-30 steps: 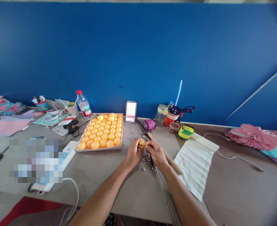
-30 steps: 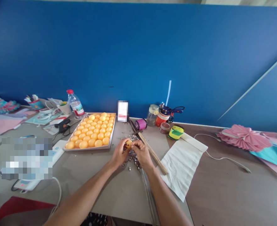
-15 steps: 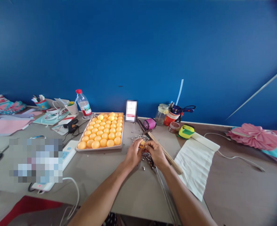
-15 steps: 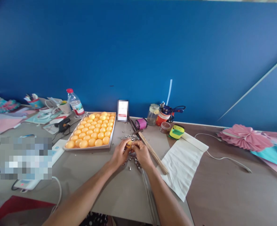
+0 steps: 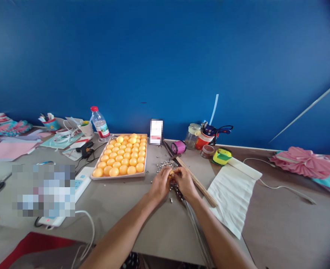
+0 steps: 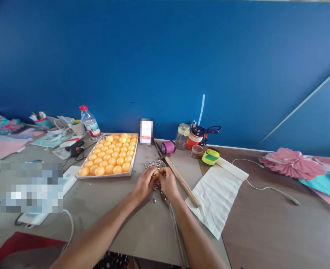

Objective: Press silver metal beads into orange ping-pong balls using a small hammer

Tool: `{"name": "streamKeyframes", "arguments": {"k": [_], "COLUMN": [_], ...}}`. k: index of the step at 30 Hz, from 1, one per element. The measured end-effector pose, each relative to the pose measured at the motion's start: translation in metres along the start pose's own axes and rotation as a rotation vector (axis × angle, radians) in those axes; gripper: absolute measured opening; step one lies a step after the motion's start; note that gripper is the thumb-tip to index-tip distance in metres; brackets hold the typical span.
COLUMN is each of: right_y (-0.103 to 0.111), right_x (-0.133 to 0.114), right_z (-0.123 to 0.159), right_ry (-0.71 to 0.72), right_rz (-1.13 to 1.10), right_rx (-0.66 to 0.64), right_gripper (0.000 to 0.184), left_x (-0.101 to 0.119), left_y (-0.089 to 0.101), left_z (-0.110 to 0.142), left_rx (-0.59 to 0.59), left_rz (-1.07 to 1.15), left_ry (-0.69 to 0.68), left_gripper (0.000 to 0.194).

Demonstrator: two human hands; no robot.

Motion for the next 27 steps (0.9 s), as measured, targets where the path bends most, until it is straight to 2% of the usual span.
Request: {"name": "streamKeyframes", "arguments": {"k": [6,9,12,15,17,21,27], "right_y": [0.012,0.023,0.024,0.018,0.014,0.011,0.014], "right_x": [-0.011,-0.018,-0.019,-0.015,-0.013,-0.012,-0.01], "right_z": [-0.007,-0.011,-0.008,-0.003,0.0,-0.002,-0.006], "right_ry": [-0.002,0.139,0.258,0.224,0.207,0.227,0.265], "right_rz": [-0.036,0.279,0.646,0.989,1.125,1.178,1.114], "right_rx": [-0.092,-0.051,-0.12,-0.194,-0.214,-0.21,-0.172], "right_gripper": [0.024,0.018,0.02,0.03,0.028,0.019,0.02], "left_x": [0.0,-0.001,-0.003,-0.001,0.0,0.002,0.001], "left_y": [0.007,0.013,0.018,0.02,0.019,0.018,0.016], "left_z": [-0.005,-0.007,-0.009,-0.01,-0.01,-0.011,-0.009], "left_rx": [0.053,0.105,0.142,0.147,0.144,0.139,0.116], "left_rz": [0.035,0.03,0.01,0.005,0.005,0.01,-0.015], "left_ry": [0.117,0.132,0.129,0.114,0.1,0.092,0.111], "left_gripper": [0.032,0.035,0.036,0.035,0.036,0.036,0.034]}}
Point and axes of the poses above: each hand's wrist, its own z-axis away from the middle knuckle, its own y-axis out of the back of the hand, x = y × z, the point moved 2 cm from there along -z, towards the middle knuckle, and after that the axes turned 14 degrees about -z, right-handed, at the moved point
